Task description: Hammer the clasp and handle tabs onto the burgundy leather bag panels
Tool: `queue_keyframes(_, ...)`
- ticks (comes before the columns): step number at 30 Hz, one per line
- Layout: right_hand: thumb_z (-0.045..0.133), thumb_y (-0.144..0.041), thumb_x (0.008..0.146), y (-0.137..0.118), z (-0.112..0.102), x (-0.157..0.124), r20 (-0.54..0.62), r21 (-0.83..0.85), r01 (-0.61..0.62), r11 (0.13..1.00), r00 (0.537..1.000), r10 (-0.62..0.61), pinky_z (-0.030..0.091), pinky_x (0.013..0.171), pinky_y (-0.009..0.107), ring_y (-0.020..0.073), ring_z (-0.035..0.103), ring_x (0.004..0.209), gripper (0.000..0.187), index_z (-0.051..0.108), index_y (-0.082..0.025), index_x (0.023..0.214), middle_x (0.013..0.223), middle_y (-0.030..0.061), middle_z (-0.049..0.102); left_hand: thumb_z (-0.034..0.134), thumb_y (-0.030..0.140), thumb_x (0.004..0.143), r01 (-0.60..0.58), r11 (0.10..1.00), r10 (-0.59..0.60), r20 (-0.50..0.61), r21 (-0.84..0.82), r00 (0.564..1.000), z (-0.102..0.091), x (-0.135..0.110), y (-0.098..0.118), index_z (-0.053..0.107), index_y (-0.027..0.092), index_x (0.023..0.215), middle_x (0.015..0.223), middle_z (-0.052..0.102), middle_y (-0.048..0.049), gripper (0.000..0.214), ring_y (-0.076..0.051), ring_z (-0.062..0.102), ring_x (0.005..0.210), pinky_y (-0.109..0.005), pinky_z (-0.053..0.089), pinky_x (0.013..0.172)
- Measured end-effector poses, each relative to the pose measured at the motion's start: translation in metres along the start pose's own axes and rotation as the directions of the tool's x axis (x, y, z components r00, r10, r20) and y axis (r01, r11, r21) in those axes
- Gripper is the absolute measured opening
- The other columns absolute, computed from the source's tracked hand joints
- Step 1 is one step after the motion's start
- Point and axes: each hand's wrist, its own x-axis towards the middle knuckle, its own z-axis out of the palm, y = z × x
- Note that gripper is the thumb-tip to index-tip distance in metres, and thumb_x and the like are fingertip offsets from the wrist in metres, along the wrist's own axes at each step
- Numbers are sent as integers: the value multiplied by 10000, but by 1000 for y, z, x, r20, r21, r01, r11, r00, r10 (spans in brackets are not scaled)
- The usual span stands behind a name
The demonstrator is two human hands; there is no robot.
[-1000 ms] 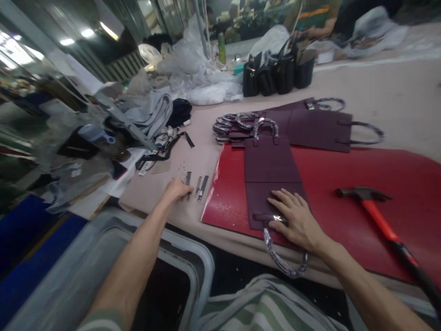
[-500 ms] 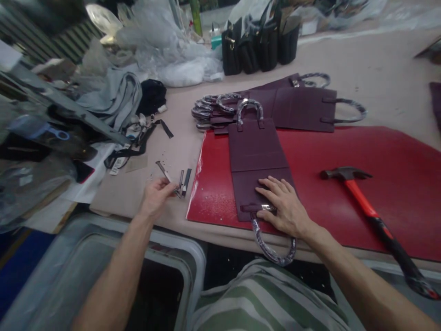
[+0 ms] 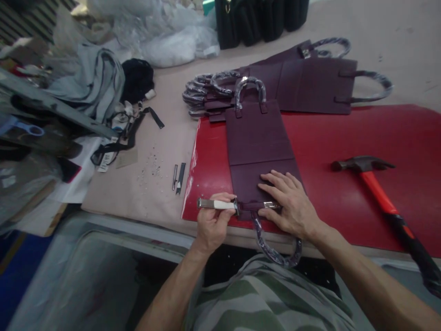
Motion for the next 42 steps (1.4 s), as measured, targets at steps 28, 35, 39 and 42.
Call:
queue_keyframes(28,571,-520,965,3,0,-3,-59,79,37,996,998,-32,322,1149,580,341,485,1331,421,631,-175,1199,1368,139,599,658,158,914,36,999,-36,14,-17,999,4,2,-1,639,182,1026,1079,713,-76,116,-215,698,1032,-405,557,961)
queue_keyframes(35,592,-510,945,3,0,-3,-55,82,16,996,998,-11,329,1143,583,344,491,1328,399,646,-197,1187,1367,132,600,647,171,916,-3,999,0,49,44,999,5,3,-2,633,181,1030,1080,720,-89,115,-220,699,1036,-410,571,950)
queue_keyframes(39,600,-503,939,3,0,-3,-65,83,19,996,998,-14,336,1141,585,342,497,1322,393,655,-198,1180,1357,128,608,643,162,915,-35,998,31,82,49,996,5,5,-1,622,184,1042,1092,712,-95,131,-214,695,1040,-401,570,950)
queue_keyframes(42,598,-496,946,2,0,-3,-67,86,17,996,998,-12,335,1144,580,335,491,1331,385,649,-200,1187,1360,123,608,626,140,917,-106,992,96,122,75,988,7,9,1,611,181,1043,1088,707,-103,133,-202,691,1033,-378,567,943)
